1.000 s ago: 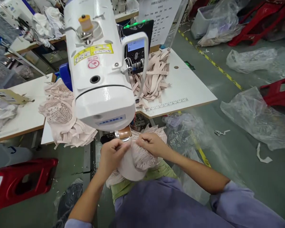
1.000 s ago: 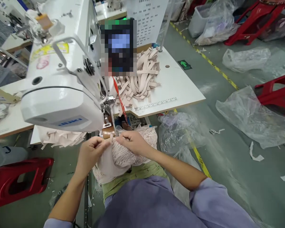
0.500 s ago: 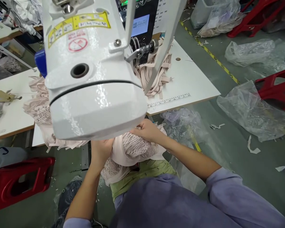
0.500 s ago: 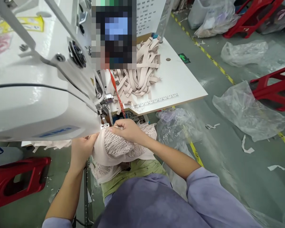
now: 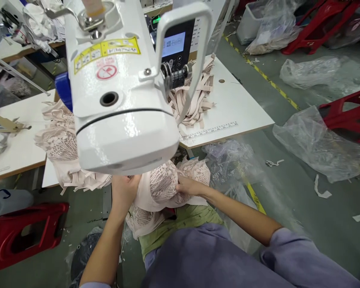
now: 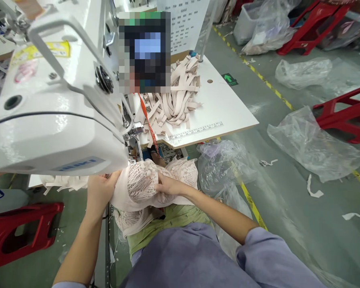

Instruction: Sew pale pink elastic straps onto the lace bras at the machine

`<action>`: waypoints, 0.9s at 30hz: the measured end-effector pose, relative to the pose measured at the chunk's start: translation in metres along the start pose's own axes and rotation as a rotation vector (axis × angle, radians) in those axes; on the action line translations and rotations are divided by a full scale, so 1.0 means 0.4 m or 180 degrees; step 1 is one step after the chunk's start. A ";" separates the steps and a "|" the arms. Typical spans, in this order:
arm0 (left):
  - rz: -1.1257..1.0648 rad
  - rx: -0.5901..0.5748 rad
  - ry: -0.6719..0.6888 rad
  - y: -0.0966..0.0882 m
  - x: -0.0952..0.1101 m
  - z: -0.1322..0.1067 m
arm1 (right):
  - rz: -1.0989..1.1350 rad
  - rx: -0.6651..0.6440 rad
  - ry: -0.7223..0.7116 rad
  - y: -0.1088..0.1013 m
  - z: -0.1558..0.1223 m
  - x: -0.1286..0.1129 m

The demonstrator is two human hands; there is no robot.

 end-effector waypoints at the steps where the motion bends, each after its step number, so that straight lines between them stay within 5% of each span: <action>1: 0.0025 -0.0004 -0.0024 -0.003 -0.005 0.001 | 0.0147 -0.0309 0.0143 0.008 -0.017 0.024; 4: 0.0052 0.0026 -0.0033 -0.008 -0.008 0.002 | 0.0518 -0.0579 0.0633 -0.003 -0.060 0.077; 9: -0.0126 -0.0111 -0.0340 0.001 -0.001 -0.010 | 0.0935 -0.0044 0.1278 -0.061 -0.098 0.118; 14: -0.0312 0.0002 -0.0289 0.002 -0.011 -0.017 | 0.0961 0.0426 0.1174 -0.089 -0.124 0.072; 19: 0.0115 0.0383 0.0604 -0.021 0.009 -0.051 | 0.0655 0.0697 0.0642 -0.120 -0.169 -0.019; 23: -0.0265 0.0705 0.1983 -0.050 0.132 -0.166 | -0.0492 0.0475 0.0212 -0.112 -0.197 -0.102; 25: -0.0765 0.0193 0.2905 -0.036 0.203 -0.247 | -0.1076 0.0315 -0.0212 -0.079 -0.206 -0.166; 27: -0.0708 -0.0590 0.3262 0.003 0.233 -0.305 | -0.1408 -0.0208 -0.0691 -0.016 -0.224 -0.236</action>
Point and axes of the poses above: each hand's wrist, its own z-axis towards the middle knuckle, its own y-axis out of the palm, x = y × z, the point moved 5 cm from there along z, towards the middle knuckle, and after that the axes turned 15 degrees about x, right-handed, at the moved point
